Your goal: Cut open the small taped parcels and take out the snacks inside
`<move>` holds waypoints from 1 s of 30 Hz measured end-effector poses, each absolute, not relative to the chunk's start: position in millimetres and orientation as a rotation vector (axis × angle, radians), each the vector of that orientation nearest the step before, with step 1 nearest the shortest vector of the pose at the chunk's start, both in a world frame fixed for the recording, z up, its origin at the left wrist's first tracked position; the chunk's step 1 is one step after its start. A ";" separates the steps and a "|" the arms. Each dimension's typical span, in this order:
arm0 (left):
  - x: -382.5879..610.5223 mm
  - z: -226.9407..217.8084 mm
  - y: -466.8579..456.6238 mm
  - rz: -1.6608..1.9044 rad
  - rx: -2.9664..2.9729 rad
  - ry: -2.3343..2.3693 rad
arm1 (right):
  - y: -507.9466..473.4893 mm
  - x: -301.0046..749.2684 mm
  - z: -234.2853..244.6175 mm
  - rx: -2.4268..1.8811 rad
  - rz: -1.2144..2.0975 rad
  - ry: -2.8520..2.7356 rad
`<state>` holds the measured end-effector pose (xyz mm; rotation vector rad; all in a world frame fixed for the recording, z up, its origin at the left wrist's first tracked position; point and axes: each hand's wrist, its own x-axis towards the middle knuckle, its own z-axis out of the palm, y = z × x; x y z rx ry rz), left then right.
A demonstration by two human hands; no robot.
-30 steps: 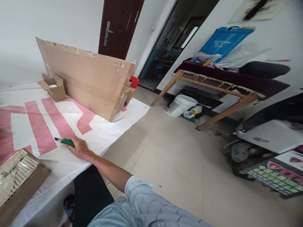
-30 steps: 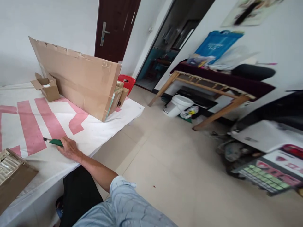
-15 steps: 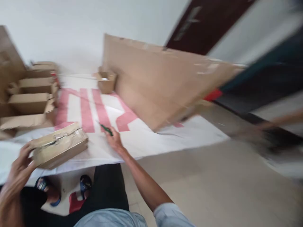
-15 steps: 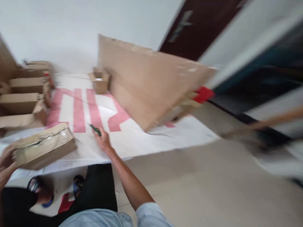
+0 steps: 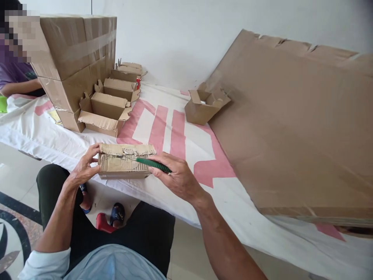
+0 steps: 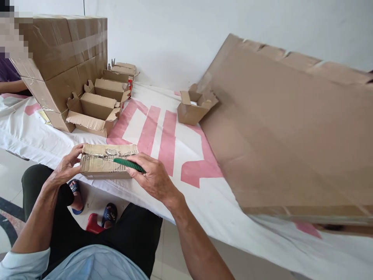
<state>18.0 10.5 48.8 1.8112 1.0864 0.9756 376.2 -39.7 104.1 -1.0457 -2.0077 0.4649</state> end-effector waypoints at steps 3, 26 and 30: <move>18.9 49.1 6.4 0.966 1.827 1.100 | -33.7 361.4 103.5 -1.016 0.397 -2.123; 23.0 46.2 -5.6 0.987 1.881 1.084 | -20.2 337.9 116.7 -1.065 0.476 -2.217; 23.3 47.9 -3.3 0.989 1.880 1.098 | -15.9 336.8 125.7 -1.049 0.526 -2.252</move>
